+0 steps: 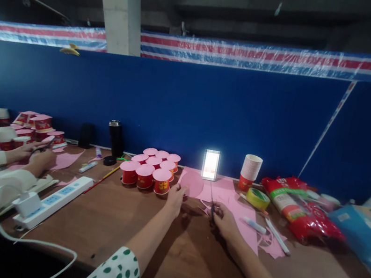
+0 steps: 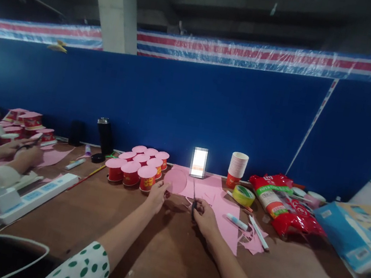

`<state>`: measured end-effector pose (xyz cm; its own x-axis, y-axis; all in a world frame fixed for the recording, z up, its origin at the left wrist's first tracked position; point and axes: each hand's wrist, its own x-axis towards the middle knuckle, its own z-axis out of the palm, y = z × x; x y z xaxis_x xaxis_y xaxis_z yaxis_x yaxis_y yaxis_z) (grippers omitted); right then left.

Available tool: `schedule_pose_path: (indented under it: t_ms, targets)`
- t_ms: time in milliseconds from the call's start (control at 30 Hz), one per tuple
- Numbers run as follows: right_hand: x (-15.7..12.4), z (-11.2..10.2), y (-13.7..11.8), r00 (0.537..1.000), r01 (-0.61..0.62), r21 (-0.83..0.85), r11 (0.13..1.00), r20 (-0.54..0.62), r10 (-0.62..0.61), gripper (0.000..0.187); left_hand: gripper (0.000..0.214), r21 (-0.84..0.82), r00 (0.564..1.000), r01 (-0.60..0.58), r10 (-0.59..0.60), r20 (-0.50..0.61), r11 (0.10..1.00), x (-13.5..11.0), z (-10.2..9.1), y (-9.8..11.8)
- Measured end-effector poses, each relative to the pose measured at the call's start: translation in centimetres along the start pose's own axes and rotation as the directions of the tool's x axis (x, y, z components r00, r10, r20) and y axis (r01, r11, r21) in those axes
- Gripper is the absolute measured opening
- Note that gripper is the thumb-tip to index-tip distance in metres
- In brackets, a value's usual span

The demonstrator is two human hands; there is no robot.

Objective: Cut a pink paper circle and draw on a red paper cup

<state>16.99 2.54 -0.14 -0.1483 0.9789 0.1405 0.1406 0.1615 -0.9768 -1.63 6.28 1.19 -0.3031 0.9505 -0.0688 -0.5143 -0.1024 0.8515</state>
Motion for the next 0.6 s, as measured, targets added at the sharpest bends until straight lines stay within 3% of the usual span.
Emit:
schedule_pose_path:
  t_ms: [167,267,467,600]
  targets:
    - [2.3,1.7,-1.8,0.998,-0.05,0.122,0.991,-0.027,0.054,0.048,0.034,-0.045,1.0,0.022,-0.023,-0.015,0.999,1.6,1.1,-0.7]
    - [3.6,1.7,-2.3,0.996,-0.06,0.179,0.982,-0.06,0.072,0.05,0.037,-0.065,0.998,0.049,-0.052,-0.03,0.997,2.4,1.4,-1.6]
    - [3.8,0.3,-1.4,0.983,-0.12,0.253,0.96,-0.105,0.15,0.052,0.036,-0.137,0.995,0.097,-0.099,-0.011,0.986,2.8,2.2,-2.0]
    - [3.7,0.8,-0.7,0.977,-0.145,0.314,0.938,-0.102,0.185,0.057,0.035,-0.184,0.991,0.13,-0.132,0.002,0.974,2.9,2.4,-2.2]
